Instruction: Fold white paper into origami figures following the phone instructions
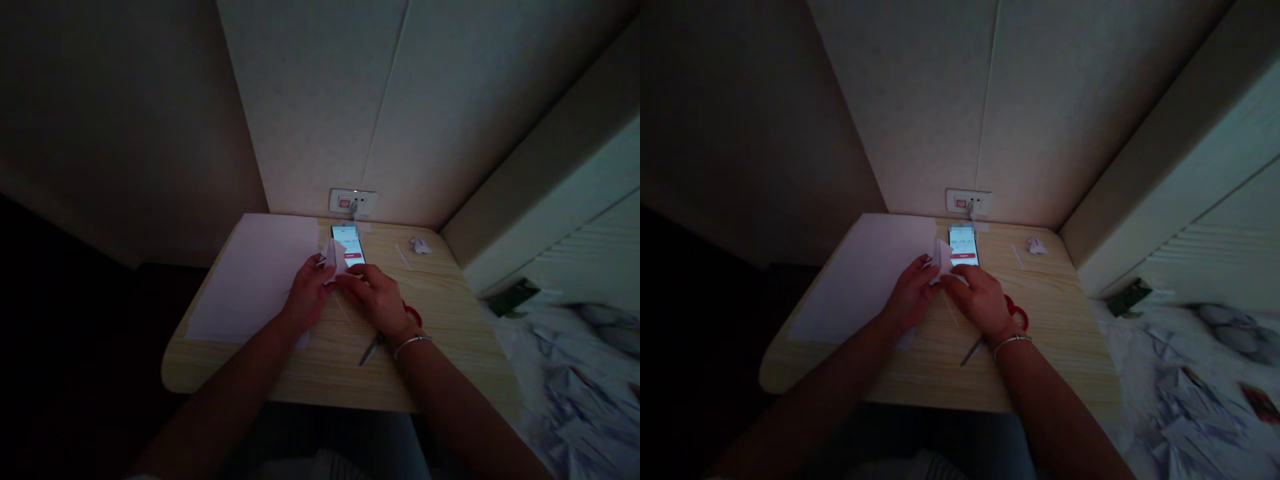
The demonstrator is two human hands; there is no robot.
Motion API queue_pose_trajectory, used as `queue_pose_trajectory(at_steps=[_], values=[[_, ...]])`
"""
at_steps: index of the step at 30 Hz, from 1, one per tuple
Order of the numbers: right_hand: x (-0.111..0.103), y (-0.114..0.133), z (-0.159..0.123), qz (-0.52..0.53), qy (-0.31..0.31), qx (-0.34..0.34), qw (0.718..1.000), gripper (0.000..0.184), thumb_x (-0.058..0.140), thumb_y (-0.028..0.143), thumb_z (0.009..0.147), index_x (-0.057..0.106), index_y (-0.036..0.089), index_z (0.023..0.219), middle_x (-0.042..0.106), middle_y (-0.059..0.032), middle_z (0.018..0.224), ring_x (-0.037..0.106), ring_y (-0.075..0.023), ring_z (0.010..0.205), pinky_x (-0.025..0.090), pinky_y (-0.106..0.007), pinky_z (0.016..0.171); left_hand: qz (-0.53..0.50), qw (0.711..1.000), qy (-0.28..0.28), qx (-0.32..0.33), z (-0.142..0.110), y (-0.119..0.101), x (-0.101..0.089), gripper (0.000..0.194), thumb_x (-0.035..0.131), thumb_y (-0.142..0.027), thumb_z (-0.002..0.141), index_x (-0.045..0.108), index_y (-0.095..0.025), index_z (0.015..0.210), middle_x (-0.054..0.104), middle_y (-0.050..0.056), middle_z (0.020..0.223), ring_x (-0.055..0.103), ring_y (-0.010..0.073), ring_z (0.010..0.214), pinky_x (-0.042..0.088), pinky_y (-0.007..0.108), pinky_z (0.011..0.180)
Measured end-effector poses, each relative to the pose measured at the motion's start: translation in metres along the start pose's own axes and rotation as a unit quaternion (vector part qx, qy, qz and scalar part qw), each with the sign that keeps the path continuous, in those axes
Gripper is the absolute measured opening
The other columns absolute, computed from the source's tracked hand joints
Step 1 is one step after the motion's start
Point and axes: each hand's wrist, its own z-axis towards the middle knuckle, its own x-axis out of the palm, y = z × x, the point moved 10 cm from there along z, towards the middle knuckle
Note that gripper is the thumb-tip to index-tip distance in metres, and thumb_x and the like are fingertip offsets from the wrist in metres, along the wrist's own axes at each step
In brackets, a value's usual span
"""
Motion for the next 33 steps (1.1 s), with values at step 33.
queue_pose_trajectory(at_steps=[33], values=[[-0.002,-0.022,-0.005,-0.003,-0.022,0.095,0.995,0.020,0.051,0.032,0.091,0.068,0.020,0.093,0.055,-0.0042,0.076,0.055,-0.0133,0.065,0.042,-0.024,0.056,0.244,0.967,0.018,0.070,0.000,-0.003,-0.003,0.017,0.068,-0.023,0.071,0.060,-0.017,0.085,0.064,0.000,0.080,0.062,0.0115,0.070,0.048,0.024,0.069]])
